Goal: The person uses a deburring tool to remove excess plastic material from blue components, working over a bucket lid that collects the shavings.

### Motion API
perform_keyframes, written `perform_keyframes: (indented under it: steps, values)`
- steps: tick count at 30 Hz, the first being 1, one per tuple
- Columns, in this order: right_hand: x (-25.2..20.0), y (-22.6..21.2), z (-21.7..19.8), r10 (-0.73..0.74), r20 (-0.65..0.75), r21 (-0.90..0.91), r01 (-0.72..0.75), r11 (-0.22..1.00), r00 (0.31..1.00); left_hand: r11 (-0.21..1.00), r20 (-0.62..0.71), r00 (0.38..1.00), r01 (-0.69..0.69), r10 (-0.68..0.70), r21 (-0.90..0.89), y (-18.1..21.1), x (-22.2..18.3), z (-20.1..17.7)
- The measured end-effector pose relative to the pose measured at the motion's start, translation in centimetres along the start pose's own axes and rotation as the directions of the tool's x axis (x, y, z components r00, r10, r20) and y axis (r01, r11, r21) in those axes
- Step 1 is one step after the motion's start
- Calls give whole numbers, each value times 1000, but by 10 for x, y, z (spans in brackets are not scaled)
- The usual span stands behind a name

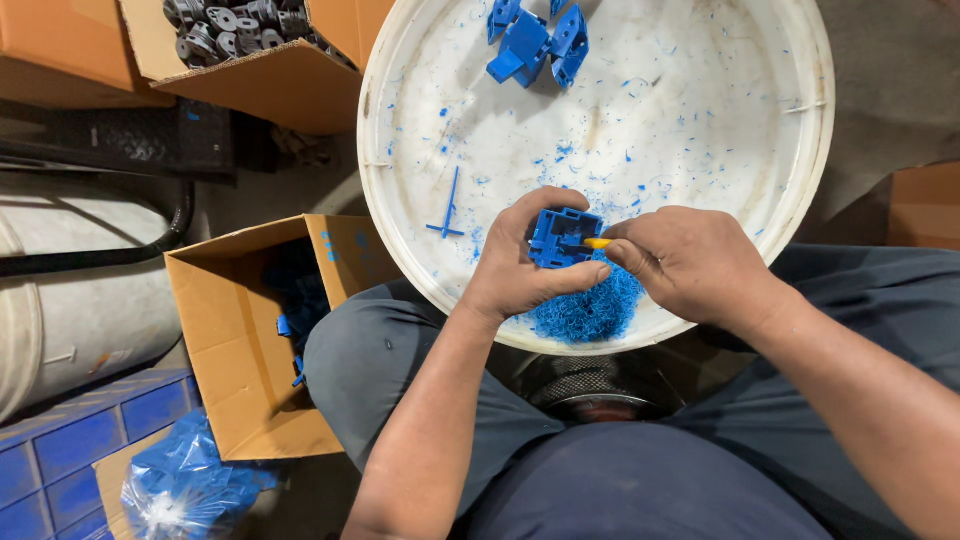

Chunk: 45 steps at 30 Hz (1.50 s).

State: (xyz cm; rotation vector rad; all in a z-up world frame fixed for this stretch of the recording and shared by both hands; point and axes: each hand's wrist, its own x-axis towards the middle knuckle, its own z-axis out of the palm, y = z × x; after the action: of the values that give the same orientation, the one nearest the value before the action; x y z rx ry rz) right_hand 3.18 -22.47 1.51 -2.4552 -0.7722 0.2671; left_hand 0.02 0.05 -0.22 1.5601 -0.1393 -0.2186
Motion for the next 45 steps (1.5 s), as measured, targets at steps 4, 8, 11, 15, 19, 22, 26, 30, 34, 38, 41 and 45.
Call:
perform_keyframes:
  steps: [4, 8, 11, 15, 19, 22, 26, 30, 34, 38, 41, 45]
  values:
    - [0, -1, 1, -34, 16, -30, 35, 999, 999, 997, 11, 999, -44, 44, 69, -3, 2, 0]
    - [-1, -1, 2, -63, 28, -11, 64, 998, 998, 997, 13, 1000, -6, 5, 74, -4, 1, 0]
    - [-1, -2, 1, -70, 33, -18, 71, 997, 997, 998, 24, 999, 27, -29, 57, -4, 0, -2]
    - [-2, -3, -1, -71, 59, -29, 73, 997, 996, 997, 68, 996, 52, -56, 63, -3, 0, -4]
    - [-2, -4, -3, -86, 66, -47, 89, 995, 994, 996, 92, 996, 11, -19, 87, -3, -1, -5]
    - [-5, -5, 0, -116, 4, -33, 116, 993, 993, 996, 98, 994, 40, -47, 79, -4, 0, -5]
    - [-5, -5, 3, -123, -64, -21, 122, 992, 990, 998, 63, 997, 50, -53, 42, -4, 1, -5]
    - [-3, -5, 1, -46, -29, -25, 45, 999, 999, 1000, 49, 998, 29, -30, 4, -6, 1, -3]
    - [-1, -5, -1, 11, 17, -30, -10, 999, 1000, 998, 35, 999, 2, -4, 56, -7, 1, -1]
    - [0, -8, -2, 41, -14, -9, -41, 999, 999, 990, -9, 997, -71, 72, 124, -5, 0, 2]
    - [1, -13, -3, 62, -12, 32, -61, 998, 998, 983, -37, 994, -94, 101, 156, -4, 0, 4]
    - [3, -17, -5, 194, 54, 81, -197, 977, 980, 989, -58, 995, -67, 75, 133, -4, 1, 6]
